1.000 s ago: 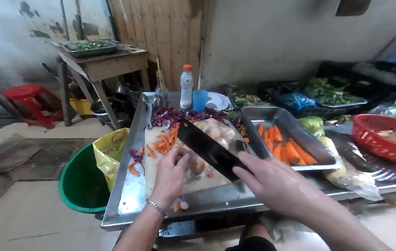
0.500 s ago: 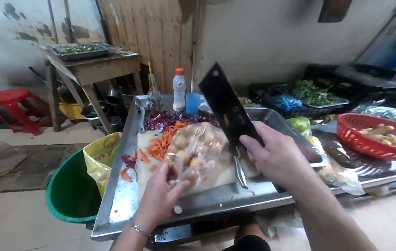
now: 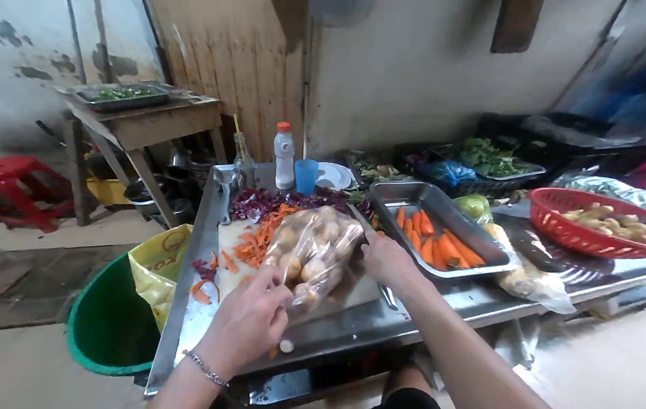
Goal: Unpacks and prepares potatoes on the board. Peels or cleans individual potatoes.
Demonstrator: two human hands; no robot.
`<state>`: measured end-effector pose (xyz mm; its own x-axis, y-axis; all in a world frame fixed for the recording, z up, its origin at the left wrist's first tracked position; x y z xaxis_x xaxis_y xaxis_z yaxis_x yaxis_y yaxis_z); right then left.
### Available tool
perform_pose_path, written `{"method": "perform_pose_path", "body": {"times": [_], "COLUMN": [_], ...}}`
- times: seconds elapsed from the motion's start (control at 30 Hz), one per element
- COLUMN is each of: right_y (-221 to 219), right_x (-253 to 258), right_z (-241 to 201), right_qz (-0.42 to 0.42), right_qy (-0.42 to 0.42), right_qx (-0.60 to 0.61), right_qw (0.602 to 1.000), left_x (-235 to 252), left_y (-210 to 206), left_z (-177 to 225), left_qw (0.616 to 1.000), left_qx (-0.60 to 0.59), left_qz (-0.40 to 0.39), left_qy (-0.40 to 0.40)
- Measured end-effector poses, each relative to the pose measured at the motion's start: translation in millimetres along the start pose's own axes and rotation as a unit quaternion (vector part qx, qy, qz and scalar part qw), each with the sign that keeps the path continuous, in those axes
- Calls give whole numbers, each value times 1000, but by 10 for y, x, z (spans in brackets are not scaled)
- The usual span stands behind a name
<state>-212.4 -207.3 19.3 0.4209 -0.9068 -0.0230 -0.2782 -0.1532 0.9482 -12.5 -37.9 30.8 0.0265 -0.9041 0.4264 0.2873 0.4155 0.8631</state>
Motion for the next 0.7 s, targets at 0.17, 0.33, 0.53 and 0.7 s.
{"method": "perform_pose_path", "body": {"times": [0.17,0.33,0.53,0.7], "right_y": [152,546,-167,-80], "right_x": [47,-205,234,581], "right_z": [-54,-1127,-1698,-1485], "right_qz": [29,136,-99,-4], "right_qy": [19,295,361,345], "right_qx": [-37,-1,-113,-83], "right_qw": [999,946,920,935], "left_x": [-79,-6,32,-181], "left_y": [-24,18,217,138], "left_z": [-13,35,-47,-308], "left_qw": [995,991,989,994], "left_qx": [-64,-75,-63,-49], "left_qz": [5,12,31,38], "left_qy": [-80,-110,-128,-87]}}
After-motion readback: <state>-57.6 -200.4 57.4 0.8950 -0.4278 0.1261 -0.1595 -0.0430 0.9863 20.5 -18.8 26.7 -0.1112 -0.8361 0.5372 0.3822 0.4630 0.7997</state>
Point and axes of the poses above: each hand's wrist, its own x-axis towards the middle knuckle, its own y-axis out of the back of the hand, z = x × y, the point moved 10 cm from there along x, towards the middle knuckle, and after that the axes turned 15 degrees about y, right-handed, at the moved point
